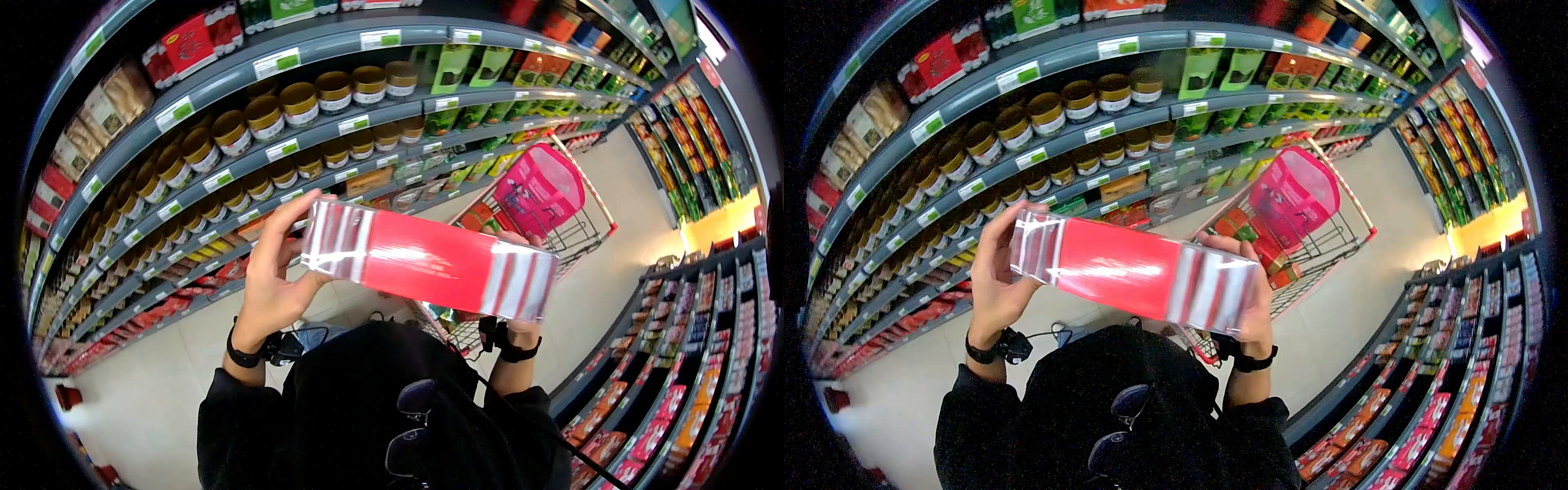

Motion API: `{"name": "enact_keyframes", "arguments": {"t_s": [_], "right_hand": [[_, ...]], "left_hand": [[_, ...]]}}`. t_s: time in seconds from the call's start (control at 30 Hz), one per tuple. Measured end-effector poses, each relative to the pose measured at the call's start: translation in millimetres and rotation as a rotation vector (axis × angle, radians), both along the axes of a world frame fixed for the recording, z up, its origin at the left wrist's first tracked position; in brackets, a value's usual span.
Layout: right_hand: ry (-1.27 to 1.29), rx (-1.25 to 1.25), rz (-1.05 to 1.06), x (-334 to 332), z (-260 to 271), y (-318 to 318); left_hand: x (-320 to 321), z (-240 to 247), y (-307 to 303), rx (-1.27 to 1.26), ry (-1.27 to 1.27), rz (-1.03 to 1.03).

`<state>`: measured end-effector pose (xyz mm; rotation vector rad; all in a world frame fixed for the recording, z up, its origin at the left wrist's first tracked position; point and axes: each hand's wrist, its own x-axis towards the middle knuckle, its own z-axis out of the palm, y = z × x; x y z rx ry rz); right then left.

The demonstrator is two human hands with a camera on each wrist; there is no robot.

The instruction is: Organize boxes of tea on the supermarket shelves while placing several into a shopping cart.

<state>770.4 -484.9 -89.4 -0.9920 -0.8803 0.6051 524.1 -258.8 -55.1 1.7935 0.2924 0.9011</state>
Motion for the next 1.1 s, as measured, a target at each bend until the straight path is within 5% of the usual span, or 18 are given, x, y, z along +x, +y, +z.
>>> {"name": "enact_keyframes", "arguments": {"t_s": [0.33, 0.57, 0.7, 0.83, 0.97, 1.1], "right_hand": [[-0.664, 0.021, -0.275, -22.6, 24.5, 2.2], [-0.713, 0.02, -0.443, -42.4, 35.4, 14.9], [-0.796, 0.007, -0.456, -44.3, 29.7, 13.0], [-0.842, 0.007, -0.436, -49.1, 30.9, 10.5], [-0.886, 0.041, -0.417, -48.6, 27.6, 9.2], [-0.973, 0.146, -0.349, -38.9, 24.9, 8.4]], "left_hand": [[27.2, -37.6, 9.6, -0.279, 0.282, -0.233], [41.0, -45.3, 4.4, -0.049, 0.247, -0.192], [35.5, 2.4, -1.2, 0.081, 0.132, -0.199], [36.7, 36.5, 5.0, 0.194, 0.098, -0.408], [41.8, 45.6, 14.8, 0.372, 0.179, -0.458], [47.2, 33.8, 13.5, 0.469, -0.007, -0.448]]}}
